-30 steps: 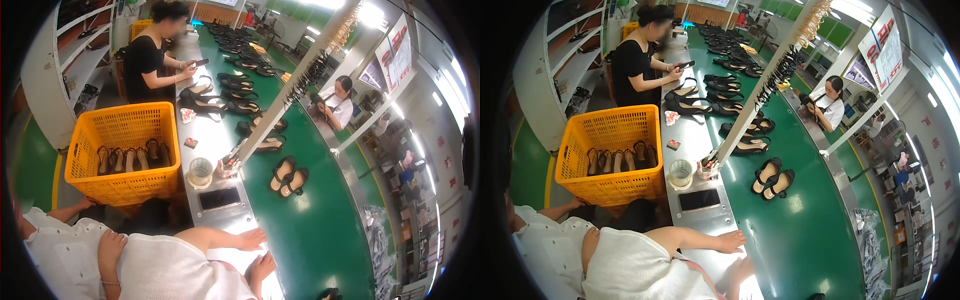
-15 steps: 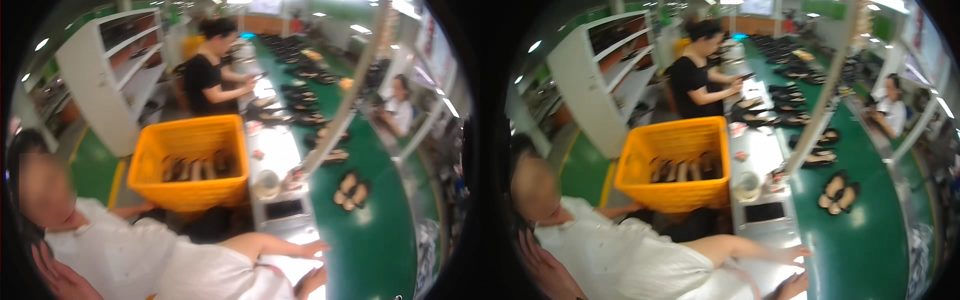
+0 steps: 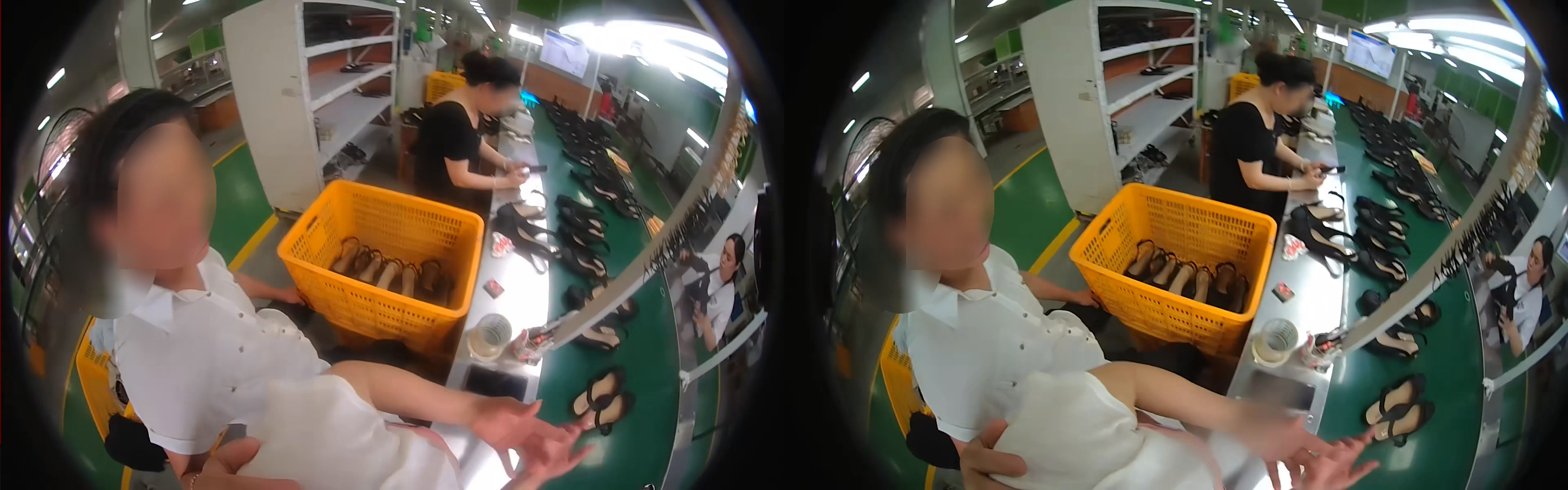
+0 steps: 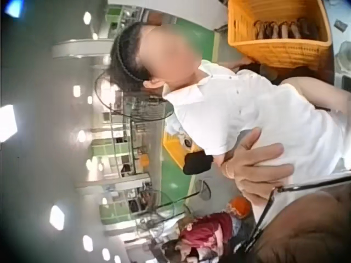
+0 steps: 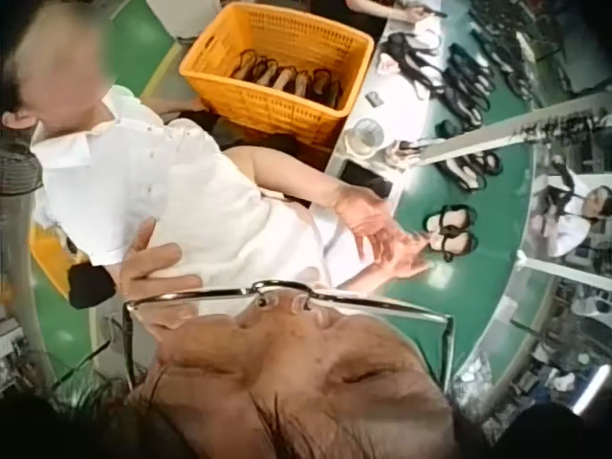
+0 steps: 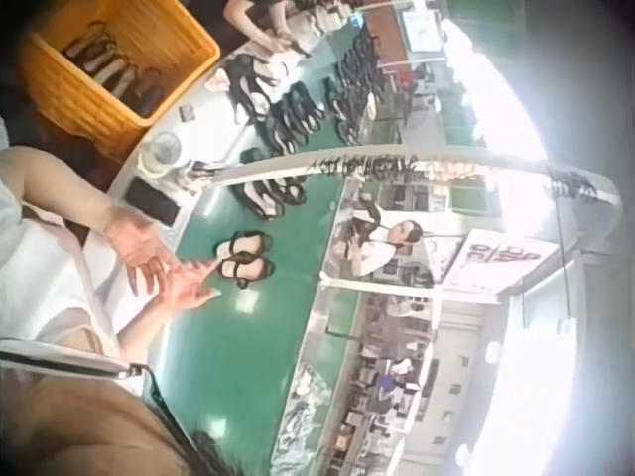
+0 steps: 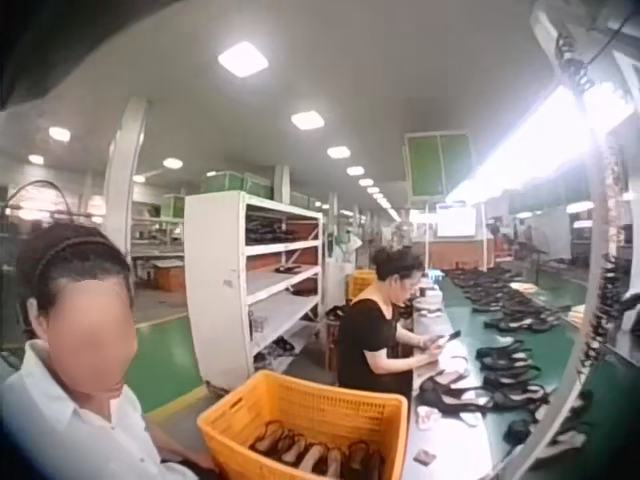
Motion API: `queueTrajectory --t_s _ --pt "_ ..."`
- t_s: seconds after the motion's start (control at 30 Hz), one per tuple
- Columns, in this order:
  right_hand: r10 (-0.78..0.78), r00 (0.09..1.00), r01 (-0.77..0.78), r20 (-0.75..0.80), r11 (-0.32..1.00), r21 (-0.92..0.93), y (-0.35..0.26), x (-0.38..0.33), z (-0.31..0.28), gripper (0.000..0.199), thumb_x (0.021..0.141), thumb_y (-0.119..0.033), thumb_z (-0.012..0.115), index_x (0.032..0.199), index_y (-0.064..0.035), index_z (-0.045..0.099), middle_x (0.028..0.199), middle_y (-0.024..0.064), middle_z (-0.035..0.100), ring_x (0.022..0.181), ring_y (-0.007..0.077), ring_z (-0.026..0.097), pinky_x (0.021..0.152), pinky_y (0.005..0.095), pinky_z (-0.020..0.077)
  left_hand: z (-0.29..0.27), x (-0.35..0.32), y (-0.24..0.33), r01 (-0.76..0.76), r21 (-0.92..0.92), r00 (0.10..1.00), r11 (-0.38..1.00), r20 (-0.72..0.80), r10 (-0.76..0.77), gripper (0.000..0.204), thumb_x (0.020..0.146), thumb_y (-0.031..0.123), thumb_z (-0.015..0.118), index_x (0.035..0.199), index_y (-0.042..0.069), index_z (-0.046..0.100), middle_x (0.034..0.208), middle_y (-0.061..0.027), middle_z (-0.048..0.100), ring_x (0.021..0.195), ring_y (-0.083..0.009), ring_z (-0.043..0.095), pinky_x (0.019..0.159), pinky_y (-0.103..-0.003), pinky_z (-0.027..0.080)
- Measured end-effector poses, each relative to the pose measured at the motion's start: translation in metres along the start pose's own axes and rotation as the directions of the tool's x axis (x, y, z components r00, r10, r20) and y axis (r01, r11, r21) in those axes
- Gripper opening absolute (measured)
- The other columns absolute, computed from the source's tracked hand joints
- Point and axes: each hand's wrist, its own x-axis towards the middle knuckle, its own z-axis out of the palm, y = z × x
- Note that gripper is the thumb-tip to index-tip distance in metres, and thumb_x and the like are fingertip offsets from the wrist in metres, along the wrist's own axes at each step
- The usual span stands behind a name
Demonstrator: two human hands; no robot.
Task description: The person secures pairs of shoes on an assembly line conveyor by taking cords from a bundle and tying the shoes together by hand.
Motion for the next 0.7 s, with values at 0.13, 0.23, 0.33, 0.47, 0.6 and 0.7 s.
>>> queueTrajectory --t_s 0.13,0.23,0.33,0.47,0.6,0.7 --pt "0.214 0.961 -0.257 0.176 0.927 0.275 0.067 0.017 0.032 0.076 0.09 -0.049 0.045 0.146 -0.0123 0.008 0.129 0.0127 0.048 0.106 0.03 0.053 0.091 0.0489 0.0376 -0.046 -0.054 -0.007 0.13 0.054 0.987 0.99 0.088 -0.135 0.066 0.085 0.054 0.049 0.133 0.01 0.042 0.118 -0.0161 0.055 0.109 -0.0323 0.052 0.092 -0.056 0.039" --pt "0.392 0.908 -0.414 0.146 0.891 0.185 0.12 0.031 0.065 0.09 0.082 -0.063 0.049 0.146 -0.0128 0.009 0.131 0.0203 0.046 0.104 0.0314 0.054 0.092 0.0456 0.0376 -0.056 -0.093 0.001 0.077 -0.035 0.995 0.996 0.067 -0.074 0.068 0.083 0.059 0.049 0.124 0.004 0.051 0.115 -0.0171 0.056 0.109 -0.0334 0.052 0.092 -0.053 0.042" --pt "0.632 0.772 -0.577 0.068 0.741 -0.343 0.148 0.06 0.087 0.1 0.077 -0.068 0.049 0.145 -0.0062 0.009 0.132 0.0214 0.043 0.1 0.0285 0.055 0.076 0.034 0.0485 -0.063 -0.131 0.013 0.005 -0.096 0.999 0.995 -0.035 -0.008 0.048 0.086 0.05 0.052 0.104 0.007 0.06 0.111 -0.0184 0.058 0.108 -0.0362 0.053 0.09 -0.053 0.044" --pt "0.646 0.76 -0.611 0.068 0.747 -0.262 0.154 0.069 0.064 0.096 0.08 -0.066 0.047 0.144 -0.0061 0.009 0.141 0.019 0.032 0.108 0.033 0.053 0.081 0.0412 0.0497 -0.05 -0.141 0.017 -0.091 -0.172 0.992 0.981 -0.098 0.074 0.058 0.081 0.055 0.056 0.108 0.004 0.059 0.112 -0.0184 0.057 0.11 -0.0342 0.052 0.087 -0.05 0.048" --pt "0.554 0.818 -0.572 0.156 0.811 0.118 0.152 0.059 0.088 0.098 0.078 -0.068 0.048 0.145 -0.015 -0.001 0.149 0.0164 0.016 0.12 0.0426 0.042 0.092 0.0494 0.0424 -0.026 -0.121 0.027 -0.024 -0.126 0.999 0.992 0.032 0.029 0.065 0.078 0.055 0.06 0.114 0.0 0.057 0.118 -0.0198 0.055 0.11 -0.0343 0.051 0.09 -0.047 0.045" --pt "0.525 0.749 -0.571 0.404 0.821 -0.008 0.14 0.057 0.087 0.104 0.076 -0.071 0.049 0.145 -0.0196 -0.01 0.151 0.0135 0.003 0.124 0.0471 0.034 0.096 0.0579 0.0348 -0.039 -0.1 0.032 0.033 0.11 0.969 0.993 0.24 -0.059 0.068 0.076 0.055 0.064 0.113 -0.001 0.056 0.117 -0.0215 0.055 0.112 -0.0335 0.05 0.093 -0.044 0.042"
